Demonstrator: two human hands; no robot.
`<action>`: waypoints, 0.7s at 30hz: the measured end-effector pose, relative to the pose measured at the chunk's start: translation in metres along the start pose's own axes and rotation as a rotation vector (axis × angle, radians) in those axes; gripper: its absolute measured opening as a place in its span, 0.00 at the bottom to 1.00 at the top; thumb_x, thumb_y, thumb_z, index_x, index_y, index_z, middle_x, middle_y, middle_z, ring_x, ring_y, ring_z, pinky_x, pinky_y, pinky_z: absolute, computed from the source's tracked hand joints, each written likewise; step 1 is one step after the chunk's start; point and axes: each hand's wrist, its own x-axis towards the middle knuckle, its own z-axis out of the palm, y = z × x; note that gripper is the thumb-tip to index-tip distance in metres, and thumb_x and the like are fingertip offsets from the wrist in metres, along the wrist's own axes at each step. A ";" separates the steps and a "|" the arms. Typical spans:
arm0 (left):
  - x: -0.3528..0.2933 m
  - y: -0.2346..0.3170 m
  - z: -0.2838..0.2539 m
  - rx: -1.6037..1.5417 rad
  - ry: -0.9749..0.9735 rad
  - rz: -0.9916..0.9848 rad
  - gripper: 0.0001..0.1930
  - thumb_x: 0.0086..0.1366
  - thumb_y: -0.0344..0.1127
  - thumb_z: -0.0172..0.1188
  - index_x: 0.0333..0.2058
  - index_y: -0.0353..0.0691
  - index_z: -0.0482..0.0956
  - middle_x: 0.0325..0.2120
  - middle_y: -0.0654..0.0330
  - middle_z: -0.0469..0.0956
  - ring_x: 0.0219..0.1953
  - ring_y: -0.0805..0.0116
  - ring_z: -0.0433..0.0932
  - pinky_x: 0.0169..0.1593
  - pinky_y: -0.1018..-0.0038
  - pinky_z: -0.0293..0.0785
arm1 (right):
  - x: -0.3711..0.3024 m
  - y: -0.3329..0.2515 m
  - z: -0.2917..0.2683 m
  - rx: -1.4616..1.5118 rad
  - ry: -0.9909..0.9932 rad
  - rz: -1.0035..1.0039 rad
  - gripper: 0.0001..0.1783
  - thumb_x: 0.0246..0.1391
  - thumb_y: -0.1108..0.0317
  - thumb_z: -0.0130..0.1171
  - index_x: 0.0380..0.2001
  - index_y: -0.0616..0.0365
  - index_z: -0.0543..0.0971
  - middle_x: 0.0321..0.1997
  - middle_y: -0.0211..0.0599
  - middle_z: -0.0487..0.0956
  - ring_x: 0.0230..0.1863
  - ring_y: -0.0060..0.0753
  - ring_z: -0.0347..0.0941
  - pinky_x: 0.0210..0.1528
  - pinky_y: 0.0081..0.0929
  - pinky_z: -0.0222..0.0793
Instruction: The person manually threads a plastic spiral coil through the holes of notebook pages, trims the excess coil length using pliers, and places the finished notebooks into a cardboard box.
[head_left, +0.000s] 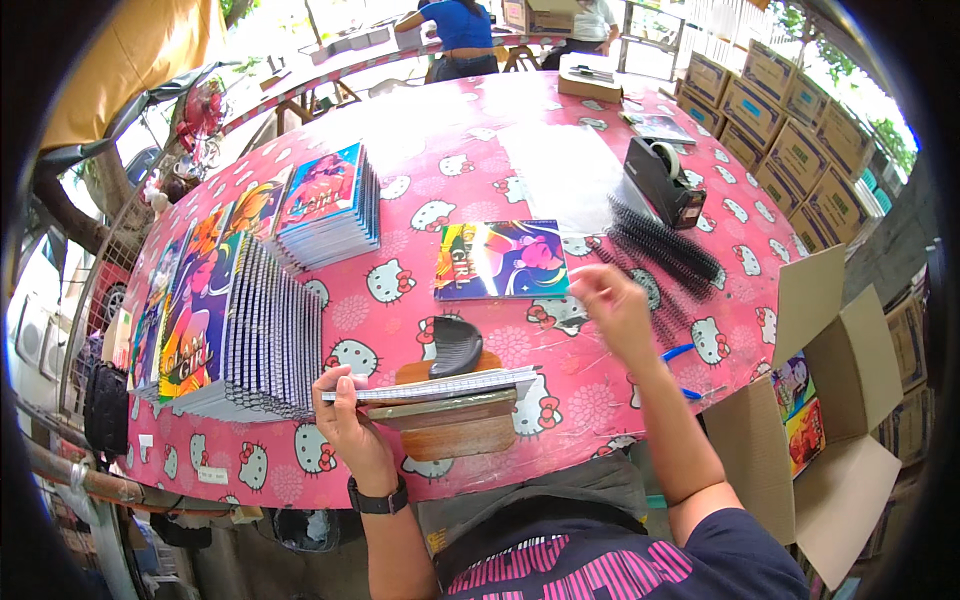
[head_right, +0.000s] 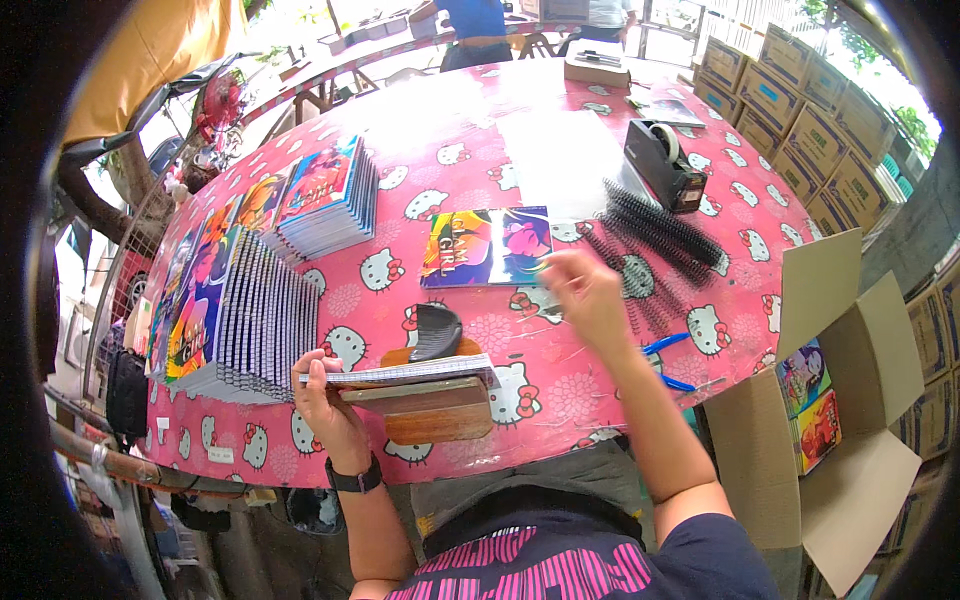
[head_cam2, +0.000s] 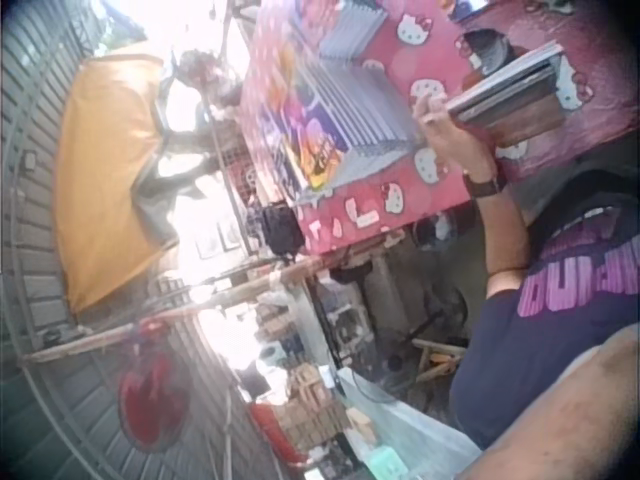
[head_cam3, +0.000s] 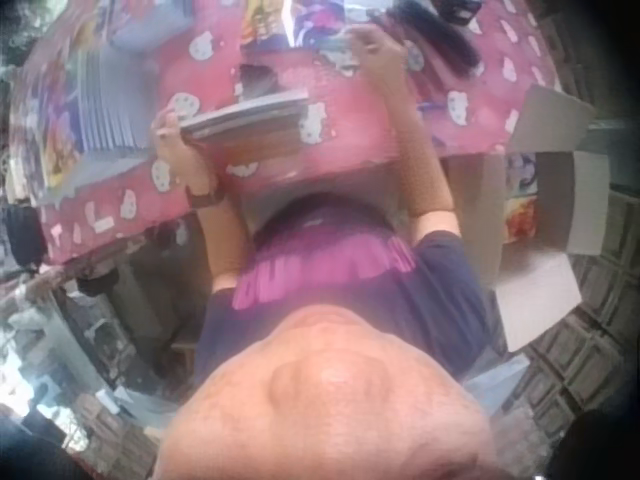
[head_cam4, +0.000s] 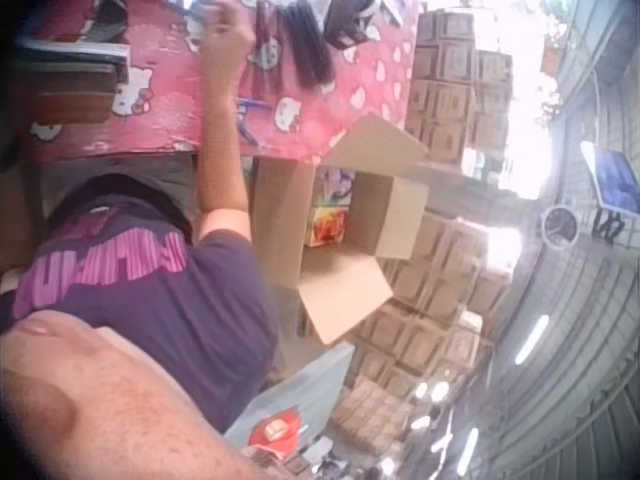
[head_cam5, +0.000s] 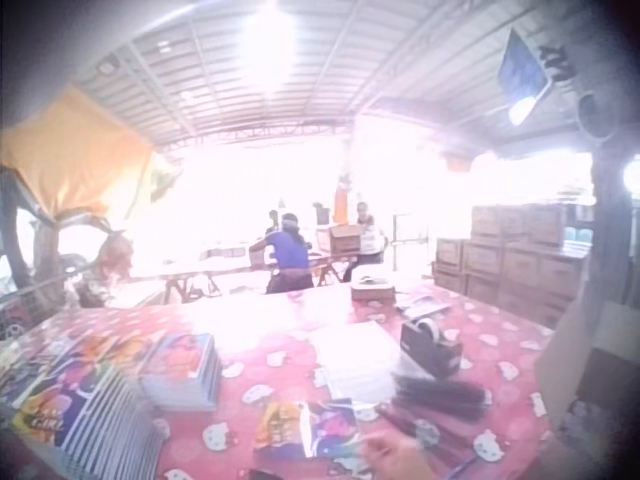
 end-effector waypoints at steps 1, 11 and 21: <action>-0.001 -0.001 0.007 -0.014 -0.009 -0.003 0.11 0.64 0.33 0.51 0.42 0.34 0.72 0.28 0.62 0.73 0.34 0.76 0.68 0.45 0.76 0.62 | 0.012 0.031 -0.021 -0.182 0.081 0.044 0.13 0.54 0.67 0.58 0.42 0.58 0.76 0.40 0.40 0.80 0.36 0.30 0.76 0.38 0.28 0.72; 0.016 -0.004 0.002 0.029 -0.035 0.036 0.13 0.65 0.35 0.48 0.40 0.32 0.76 0.30 0.55 0.79 0.32 0.73 0.73 0.41 0.76 0.67 | 0.027 0.096 -0.051 -0.574 0.185 0.138 0.17 0.41 0.69 0.67 0.37 0.58 0.77 0.33 0.43 0.80 0.38 0.43 0.77 0.42 0.36 0.72; 0.007 0.004 0.016 0.045 -0.055 -0.034 0.17 0.65 0.41 0.48 0.42 0.32 0.75 0.31 0.54 0.78 0.33 0.73 0.74 0.37 0.78 0.70 | 0.026 0.095 -0.067 -0.825 0.015 0.195 0.22 0.39 0.70 0.68 0.42 0.54 0.77 0.30 0.40 0.81 0.38 0.41 0.77 0.42 0.36 0.72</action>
